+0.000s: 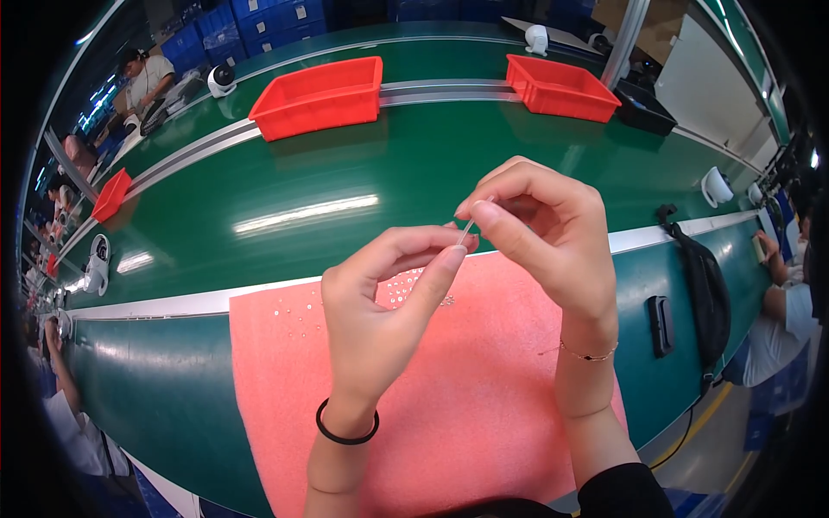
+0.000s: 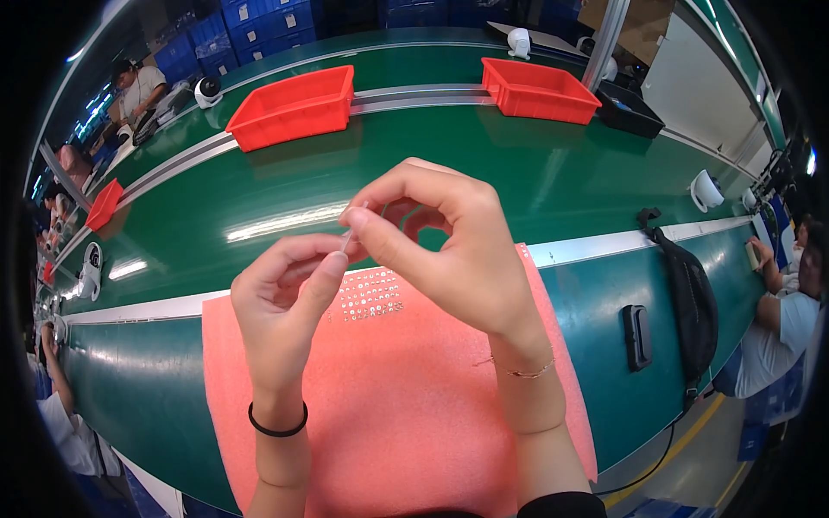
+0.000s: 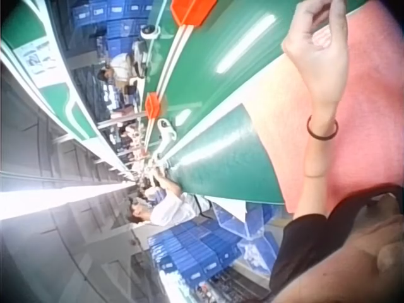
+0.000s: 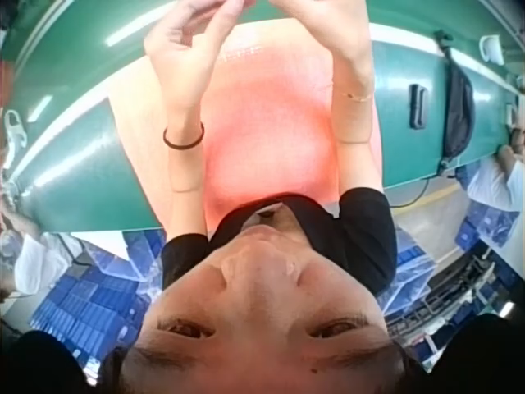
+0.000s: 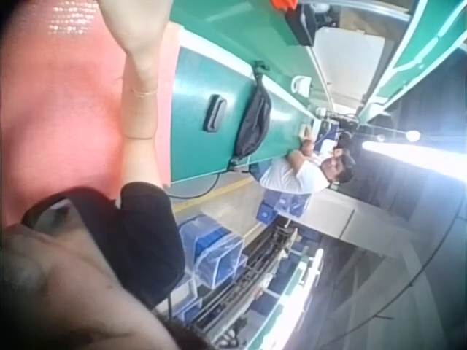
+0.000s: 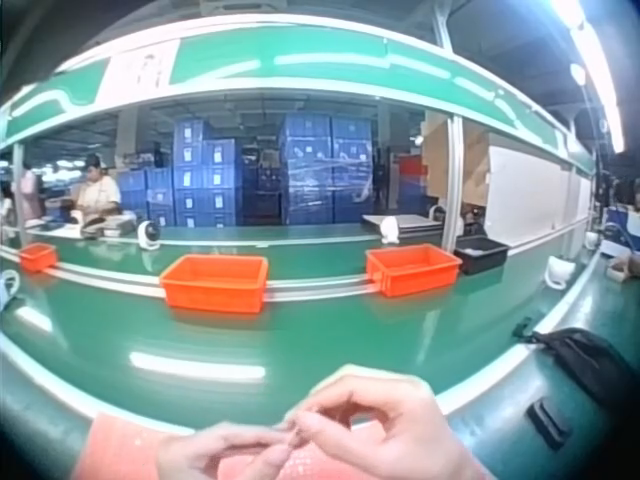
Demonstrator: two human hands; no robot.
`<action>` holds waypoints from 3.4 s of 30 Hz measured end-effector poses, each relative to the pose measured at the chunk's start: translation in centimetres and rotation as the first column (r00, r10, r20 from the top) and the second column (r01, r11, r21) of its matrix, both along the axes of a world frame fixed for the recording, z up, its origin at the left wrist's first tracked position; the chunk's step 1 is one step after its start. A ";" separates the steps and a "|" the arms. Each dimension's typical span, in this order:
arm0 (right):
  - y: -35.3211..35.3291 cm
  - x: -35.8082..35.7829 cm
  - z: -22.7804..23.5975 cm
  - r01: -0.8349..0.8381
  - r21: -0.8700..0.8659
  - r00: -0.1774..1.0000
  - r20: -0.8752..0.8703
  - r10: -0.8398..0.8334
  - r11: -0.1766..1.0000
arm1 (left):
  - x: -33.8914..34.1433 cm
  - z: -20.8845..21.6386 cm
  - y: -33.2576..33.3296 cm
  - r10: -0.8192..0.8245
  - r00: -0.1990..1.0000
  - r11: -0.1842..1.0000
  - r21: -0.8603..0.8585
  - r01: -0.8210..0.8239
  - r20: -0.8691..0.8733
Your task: Assembling the internal and external components of a dome security camera on a factory production line.
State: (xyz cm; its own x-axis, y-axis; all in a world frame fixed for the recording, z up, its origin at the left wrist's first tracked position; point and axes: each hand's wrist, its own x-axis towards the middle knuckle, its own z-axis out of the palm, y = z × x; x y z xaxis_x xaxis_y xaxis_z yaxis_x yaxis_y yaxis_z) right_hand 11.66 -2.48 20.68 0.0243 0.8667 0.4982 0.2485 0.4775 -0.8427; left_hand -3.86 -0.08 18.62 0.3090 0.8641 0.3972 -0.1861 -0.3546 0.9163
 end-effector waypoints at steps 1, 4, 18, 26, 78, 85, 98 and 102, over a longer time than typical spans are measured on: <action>-0.1 0.1 0.1 -0.020 -0.026 0.998 -0.059 0.019 0.999 | -0.1 0.2 -0.1 -0.001 1.000 1.000 0.001 0.001 0.001; -0.2 -0.1 0.0 -0.025 -0.047 0.998 -0.065 0.022 0.999 | -0.7 0.3 0.0 -0.107 0.993 0.982 -0.150 0.113 0.042; 0.0 -1.2 -0.4 0.120 0.079 0.990 -0.085 -0.113 0.990 | -0.9 0.1 0.0 -0.168 0.983 0.963 -0.201 0.180 0.077; -0.3 -1.6 -0.2 0.138 0.105 0.988 -0.085 -0.129 0.985 | -1.3 -0.1 0.0 -0.218 0.968 0.946 -0.219 0.240 0.121; -3.2 -4.1 1.4 0.270 0.482 0.844 0.297 -0.446 0.833 | -1.3 0.0 -2.3 -0.150 0.913 0.988 0.033 0.149 0.379; -3.2 -4.1 1.3 0.259 0.511 0.841 0.297 -0.452 0.820 | -1.3 -0.2 -2.5 -0.166 0.902 0.982 -0.015 0.188 0.399; -3.3 -4.1 1.2 0.246 0.521 0.856 0.280 -0.436 0.817 | -1.6 -0.5 -2.2 -0.233 0.833 0.932 -0.131 0.339 0.502; -3.5 -4.3 1.3 0.251 0.515 0.858 0.274 -0.435 0.820 | -1.5 -0.3 -2.2 -0.214 0.821 0.935 -0.132 0.329 0.529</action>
